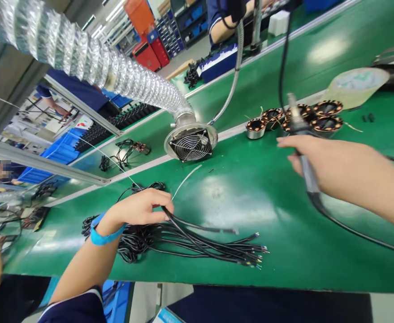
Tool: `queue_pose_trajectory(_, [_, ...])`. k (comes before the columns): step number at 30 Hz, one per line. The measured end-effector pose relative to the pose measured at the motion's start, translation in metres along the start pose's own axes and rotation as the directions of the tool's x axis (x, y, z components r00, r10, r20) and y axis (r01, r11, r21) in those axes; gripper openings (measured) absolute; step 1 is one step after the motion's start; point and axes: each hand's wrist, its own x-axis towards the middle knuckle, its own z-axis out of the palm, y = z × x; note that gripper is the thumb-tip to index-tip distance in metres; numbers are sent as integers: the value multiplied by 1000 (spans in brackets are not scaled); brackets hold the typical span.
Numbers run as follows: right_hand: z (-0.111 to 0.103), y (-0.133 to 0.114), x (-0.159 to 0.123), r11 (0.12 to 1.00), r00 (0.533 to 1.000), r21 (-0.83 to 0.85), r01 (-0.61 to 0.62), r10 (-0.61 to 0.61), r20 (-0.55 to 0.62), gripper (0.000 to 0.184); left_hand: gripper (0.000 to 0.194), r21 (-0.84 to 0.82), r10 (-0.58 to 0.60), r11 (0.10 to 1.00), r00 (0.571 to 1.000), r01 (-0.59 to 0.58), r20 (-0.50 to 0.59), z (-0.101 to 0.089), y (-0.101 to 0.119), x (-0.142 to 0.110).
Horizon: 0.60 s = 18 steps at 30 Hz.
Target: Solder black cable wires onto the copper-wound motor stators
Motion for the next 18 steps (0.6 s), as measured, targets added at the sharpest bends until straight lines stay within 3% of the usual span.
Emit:
queue_pose_trajectory(3, [-1, -26, 36, 988, 987, -94, 124, -114, 110, 46, 13, 61, -17, 998, 999, 19, -33, 6, 5, 20])
queue_pose_trajectory(7, [13, -43, 73, 987, 987, -106, 119, -106, 124, 53, 19, 208, -101, 973, 995, 101, -8, 35, 16, 55])
queue_pose_trajectory(10, [27, -43, 89, 993, 991, -96, 73, -61, 121, 47, 28, 227, -116, 967, 993, 113, -2, 56, 20, 72])
queue_pose_trajectory(13, [32, -41, 94, 998, 993, -59, 33, -26, 112, 43, 42, 151, -99, 982, 990, 113, -100, 67, 16, 76])
queue_pose_trajectory(15, [30, -42, 88, 999, 992, -7, 54, -52, 114, 41, 47, 65, -153, 984, 970, 168, -190, 69, 11, 75])
queue_pose_trajectory(18, [20, -50, 66, 984, 978, 97, 150, -162, 131, 36, 37, -201, -266, 954, 936, 221, -232, 69, 1, 76])
